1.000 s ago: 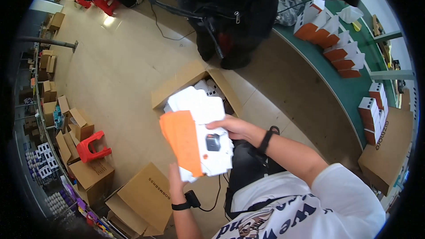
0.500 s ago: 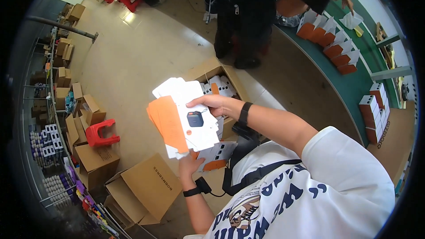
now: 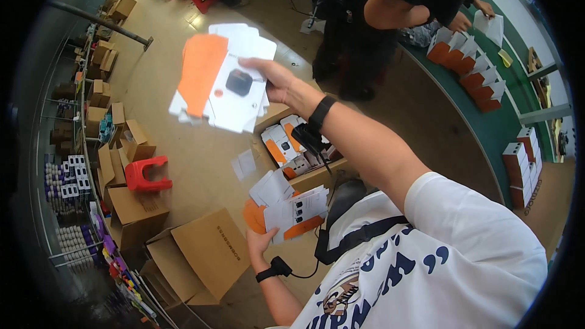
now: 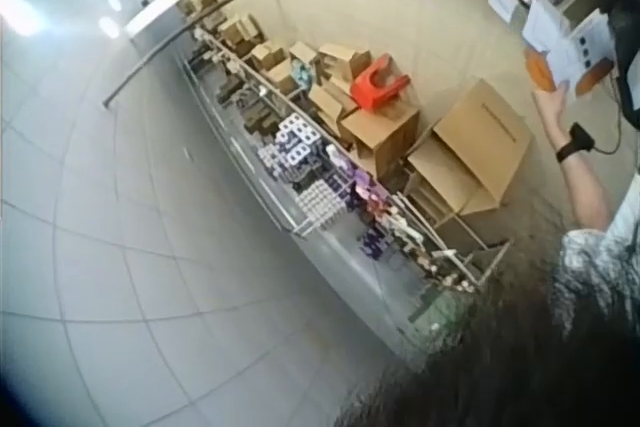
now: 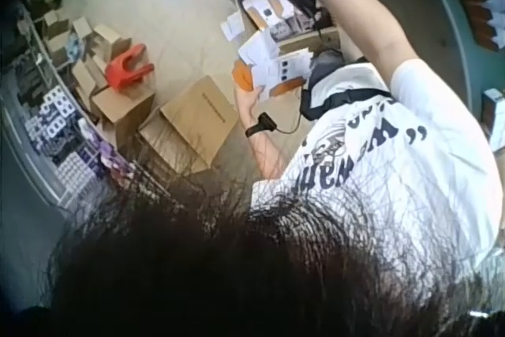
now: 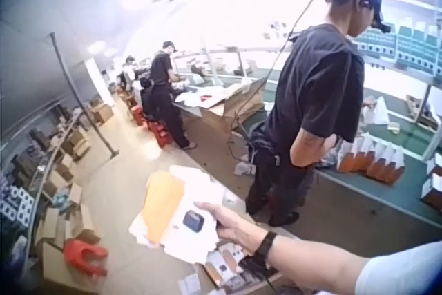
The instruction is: Organizing small product boxes, placing them in shipping cartons, and writing on packaging at a factory assembly line.
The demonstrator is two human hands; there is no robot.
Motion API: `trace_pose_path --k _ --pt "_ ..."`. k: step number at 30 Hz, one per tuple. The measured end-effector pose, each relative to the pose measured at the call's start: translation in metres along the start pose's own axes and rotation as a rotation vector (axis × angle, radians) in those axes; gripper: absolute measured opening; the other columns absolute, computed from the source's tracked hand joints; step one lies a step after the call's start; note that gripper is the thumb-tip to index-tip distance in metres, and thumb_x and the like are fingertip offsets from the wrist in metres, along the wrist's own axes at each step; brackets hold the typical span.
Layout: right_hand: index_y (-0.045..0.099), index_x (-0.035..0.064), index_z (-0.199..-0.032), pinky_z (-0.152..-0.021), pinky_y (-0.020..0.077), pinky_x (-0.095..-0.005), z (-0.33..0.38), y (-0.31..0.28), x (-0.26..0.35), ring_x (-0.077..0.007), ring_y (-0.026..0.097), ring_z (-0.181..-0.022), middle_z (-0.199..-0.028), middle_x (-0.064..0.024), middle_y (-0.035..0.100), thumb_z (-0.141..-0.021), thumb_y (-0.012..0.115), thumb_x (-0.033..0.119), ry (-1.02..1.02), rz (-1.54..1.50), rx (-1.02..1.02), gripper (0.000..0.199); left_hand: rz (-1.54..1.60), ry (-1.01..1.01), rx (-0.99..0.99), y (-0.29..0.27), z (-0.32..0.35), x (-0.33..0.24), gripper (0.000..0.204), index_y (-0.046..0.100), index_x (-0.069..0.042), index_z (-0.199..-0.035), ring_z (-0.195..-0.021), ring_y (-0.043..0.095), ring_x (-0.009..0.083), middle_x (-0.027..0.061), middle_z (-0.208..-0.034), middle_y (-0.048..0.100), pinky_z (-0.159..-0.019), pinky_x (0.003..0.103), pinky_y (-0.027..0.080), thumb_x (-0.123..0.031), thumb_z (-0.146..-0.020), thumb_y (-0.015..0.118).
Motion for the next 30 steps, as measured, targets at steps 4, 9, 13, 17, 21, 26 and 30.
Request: trace_pose_path --k 4,9,13,17,21,26,30 --pt "0.054 -0.0057 -0.130 -0.088 0.0657 -0.0400 -0.004 0.015 -0.012 -0.0262 0.075 -0.098 -0.116 -0.0195 0.069 -0.095 0.070 0.012 0.084 0.131 -0.022 0.042 0.063 -0.055 -0.039 -0.003 0.015 0.021 0.048 0.073 0.004 -0.111 -0.090 0.074 0.0215 0.0130 -0.101 0.078 -0.082 0.038 0.058 -0.011 -0.069 0.090" --pt "0.055 -0.0052 -0.130 -0.093 0.0640 -0.0410 -0.013 0.027 0.010 -0.0252 0.074 -0.100 -0.118 -0.0176 0.068 -0.097 0.067 0.011 -0.053 0.059 0.013 0.039 0.013 -0.085 0.008 0.009 0.030 0.057 0.042 0.074 0.009 -0.100 -0.081 0.074 0.0224 0.0172 -0.093 0.078 -0.075 0.039 0.058 -0.013 -0.069 0.090" --pt "0.053 -0.0048 -0.129 -0.094 0.0624 -0.0463 -0.021 0.041 0.051 -0.0272 0.071 -0.105 -0.116 -0.0174 0.067 -0.098 0.067 0.014 -0.188 0.047 0.063 0.039 -0.096 -0.117 0.033 0.019 0.052 0.096 0.044 0.073 0.009 -0.100 -0.083 0.075 0.0237 0.0202 -0.094 0.077 -0.075 0.039 0.058 -0.016 -0.068 0.091" --pt "0.055 -0.0022 -0.127 -0.094 0.0619 -0.0470 -0.024 0.039 0.058 -0.0266 0.071 -0.104 -0.116 -0.0170 0.067 -0.097 0.069 0.014 -0.184 0.068 0.031 0.037 -0.096 -0.300 -0.074 0.017 0.095 0.160 0.041 0.075 0.005 -0.094 -0.081 0.076 0.0257 0.0179 -0.090 0.078 -0.074 0.040 0.058 -0.018 -0.065 0.092" --pt "0.055 -0.0012 -0.130 -0.094 0.0617 -0.0457 -0.024 0.001 -0.006 -0.0268 0.072 -0.104 -0.117 -0.0149 0.069 -0.095 0.071 0.013 -0.045 0.125 -0.101 0.041 -0.149 -0.483 -0.191 -0.009 0.167 0.198 0.042 0.075 0.008 -0.091 -0.079 0.076 0.0264 0.0176 -0.086 0.077 -0.072 0.042 0.058 -0.018 -0.063 0.093" --pt "0.058 -0.0020 -0.129 -0.096 0.0600 -0.0463 -0.006 -0.114 -0.093 -0.0294 0.071 -0.106 -0.118 -0.0164 0.070 -0.096 0.070 0.015 0.142 0.171 -0.325 0.040 -0.201 -0.549 -0.218 -0.018 0.153 0.168 0.042 0.076 0.008 -0.089 -0.078 0.075 0.0241 0.0150 -0.085 0.078 -0.070 0.042 0.058 -0.018 -0.061 0.094" --pt "0.059 -0.0026 -0.132 -0.095 0.0605 -0.0448 0.045 -0.152 -0.107 -0.0285 0.072 -0.105 -0.120 -0.0162 0.070 -0.093 0.073 0.006 0.263 0.141 -0.433 0.042 -0.163 -0.450 -0.289 -0.032 0.103 0.089 0.052 0.072 0.008 -0.107 -0.090 0.073 0.0236 0.0149 -0.101 0.076 -0.081 0.041 0.057 -0.009 -0.063 0.094"
Point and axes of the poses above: each hand's wrist, its own z-axis away from the middle knuckle, its own y-axis out of the palm, x = y × z, the point moved 5 cm from there along -z, towards the middle knuckle
